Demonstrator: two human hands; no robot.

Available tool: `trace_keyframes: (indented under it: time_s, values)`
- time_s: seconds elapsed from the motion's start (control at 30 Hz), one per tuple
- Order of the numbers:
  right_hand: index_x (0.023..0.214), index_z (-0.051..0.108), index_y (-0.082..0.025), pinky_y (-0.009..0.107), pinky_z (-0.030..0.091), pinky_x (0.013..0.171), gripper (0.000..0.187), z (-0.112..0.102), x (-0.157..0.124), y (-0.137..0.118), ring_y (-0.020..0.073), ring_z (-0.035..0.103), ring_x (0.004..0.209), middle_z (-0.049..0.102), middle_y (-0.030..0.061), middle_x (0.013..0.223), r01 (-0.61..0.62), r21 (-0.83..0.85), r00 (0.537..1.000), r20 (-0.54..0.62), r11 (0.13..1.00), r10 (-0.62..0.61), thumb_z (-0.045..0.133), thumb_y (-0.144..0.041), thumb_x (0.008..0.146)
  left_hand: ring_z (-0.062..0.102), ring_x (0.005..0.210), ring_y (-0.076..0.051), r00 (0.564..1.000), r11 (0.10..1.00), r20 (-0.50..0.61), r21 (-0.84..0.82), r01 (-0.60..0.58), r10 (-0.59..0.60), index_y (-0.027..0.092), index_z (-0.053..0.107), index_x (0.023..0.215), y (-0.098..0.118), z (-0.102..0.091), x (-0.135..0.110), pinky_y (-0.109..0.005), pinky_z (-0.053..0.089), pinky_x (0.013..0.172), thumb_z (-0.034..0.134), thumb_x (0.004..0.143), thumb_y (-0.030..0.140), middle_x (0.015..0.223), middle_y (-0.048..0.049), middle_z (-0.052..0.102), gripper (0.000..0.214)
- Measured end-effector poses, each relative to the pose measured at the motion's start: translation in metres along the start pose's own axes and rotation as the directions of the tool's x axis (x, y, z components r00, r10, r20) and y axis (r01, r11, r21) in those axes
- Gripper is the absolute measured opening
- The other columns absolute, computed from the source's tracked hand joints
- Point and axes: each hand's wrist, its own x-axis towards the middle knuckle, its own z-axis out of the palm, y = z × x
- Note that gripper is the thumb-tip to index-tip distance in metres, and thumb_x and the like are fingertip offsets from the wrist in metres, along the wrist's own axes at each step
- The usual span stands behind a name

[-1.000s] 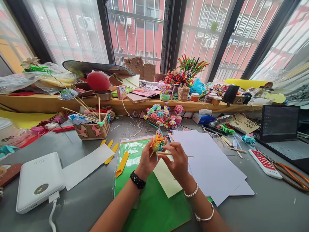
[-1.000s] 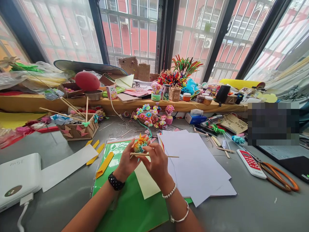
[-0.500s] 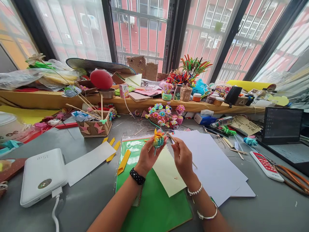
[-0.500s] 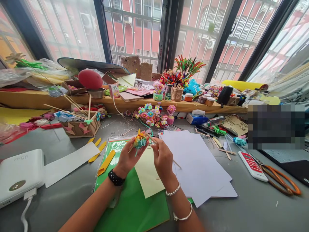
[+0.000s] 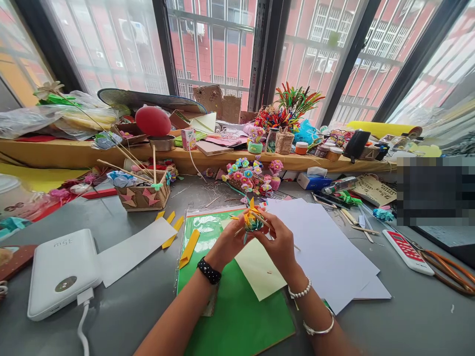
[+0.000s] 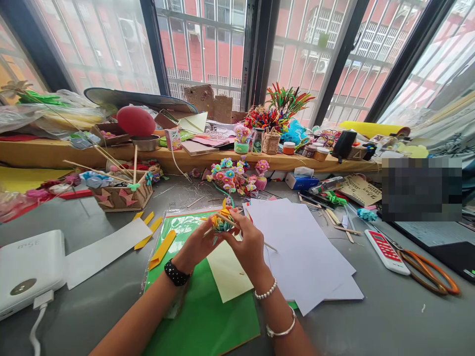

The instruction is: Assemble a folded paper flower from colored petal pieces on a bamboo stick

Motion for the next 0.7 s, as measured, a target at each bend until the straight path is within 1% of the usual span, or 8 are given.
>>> trace_keyframes:
  time_s: [0.1,0.17,0.23,0.33,0.4,0.53,0.6,0.7]
  values:
    - [0.109,0.052,-0.02,0.022,0.046,0.051,0.042,0.001,0.0,-0.001,0.0108,0.055,0.059,0.064,0.0052,0.092,-0.01,-0.005,1.0,0.024,1.0,0.01,0.062,-0.037,0.072,0.06,0.096,-0.023,1.0,1.0,0.013,0.016,-0.012,0.012,0.017,0.059,0.11,0.004,-0.001,0.0,-0.029,0.045,0.079,0.062,0.074,0.028,0.102,-0.0079,0.066,0.038]
    - [0.11,0.05,-0.019,0.021,0.044,0.049,0.045,0.0,0.0,-0.001,0.0102,0.052,0.056,0.062,0.0013,0.078,-0.027,0.009,0.999,0.045,1.0,0.026,0.062,-0.04,0.072,0.059,0.099,-0.022,0.999,0.999,0.01,0.006,-0.042,0.042,0.019,0.057,0.113,0.008,-0.003,0.0,-0.029,0.045,0.083,0.059,0.077,0.024,0.105,-0.0063,0.065,0.036]
    - [0.11,0.049,-0.018,0.02,0.041,0.047,0.045,-0.003,0.001,-0.001,0.0093,0.046,0.051,0.053,-0.0033,0.065,-0.051,0.021,0.998,0.029,0.999,0.05,0.059,-0.042,0.074,0.059,0.098,-0.02,0.999,0.998,0.0,-0.024,-0.054,0.054,0.02,0.057,0.112,0.013,-0.005,-0.001,-0.03,0.045,0.085,0.054,0.08,0.024,0.106,-0.0054,0.065,0.033]
    - [0.108,0.051,-0.017,0.019,0.037,0.045,0.037,-0.01,0.005,0.0,0.0077,0.037,0.046,0.044,-0.0059,0.059,-0.091,0.03,0.996,-0.021,0.995,0.091,0.053,-0.041,0.079,0.061,0.095,-0.02,1.0,0.999,0.006,-0.042,0.004,-0.003,0.015,0.059,0.109,0.021,-0.007,-0.003,-0.03,0.046,0.084,0.048,0.084,0.028,0.101,-0.0082,0.067,0.03]
    - [0.103,0.054,-0.017,0.018,0.035,0.044,0.031,-0.016,0.008,0.0,0.0074,0.035,0.045,0.042,-0.0059,0.058,-0.11,0.06,0.994,-0.018,0.992,0.111,0.05,-0.039,0.081,0.062,0.094,-0.02,0.999,0.999,-0.004,-0.035,0.036,-0.037,0.013,0.058,0.109,0.025,-0.006,-0.004,-0.031,0.047,0.085,0.045,0.085,0.031,0.1,-0.0102,0.067,0.033]
    - [0.089,0.061,-0.016,0.019,0.033,0.041,0.026,-0.02,0.012,0.0,0.0073,0.034,0.045,0.045,-0.0041,0.06,-0.062,0.092,0.996,0.066,0.994,0.056,0.054,-0.04,0.078,0.062,0.094,-0.02,0.999,0.997,-0.023,-0.068,0.023,-0.025,0.014,0.056,0.112,0.026,-0.004,-0.004,-0.032,0.047,0.087,0.044,0.086,0.033,0.1,-0.0095,0.067,0.034]
    - [0.08,0.062,-0.017,0.02,0.033,0.043,0.022,-0.019,0.013,-0.001,0.008,0.035,0.047,0.043,-0.0037,0.058,-0.031,0.086,0.997,0.075,0.996,0.024,0.054,-0.037,0.08,0.062,0.095,-0.019,1.0,0.996,-0.008,-0.089,0.019,-0.019,0.015,0.056,0.112,0.025,-0.003,-0.004,-0.034,0.046,0.09,0.042,0.087,0.033,0.101,-0.0086,0.067,0.034]
    - [0.07,0.06,-0.017,0.021,0.034,0.046,0.023,-0.016,0.012,-0.001,0.009,0.038,0.049,0.04,-0.0037,0.056,-0.009,0.078,0.998,0.064,0.997,0.004,0.048,-0.032,0.083,0.061,0.096,-0.019,0.999,0.996,0.022,-0.085,0.032,-0.031,0.015,0.059,0.109,0.025,-0.001,-0.004,-0.036,0.043,0.093,0.042,0.087,0.032,0.102,-0.0076,0.067,0.032]
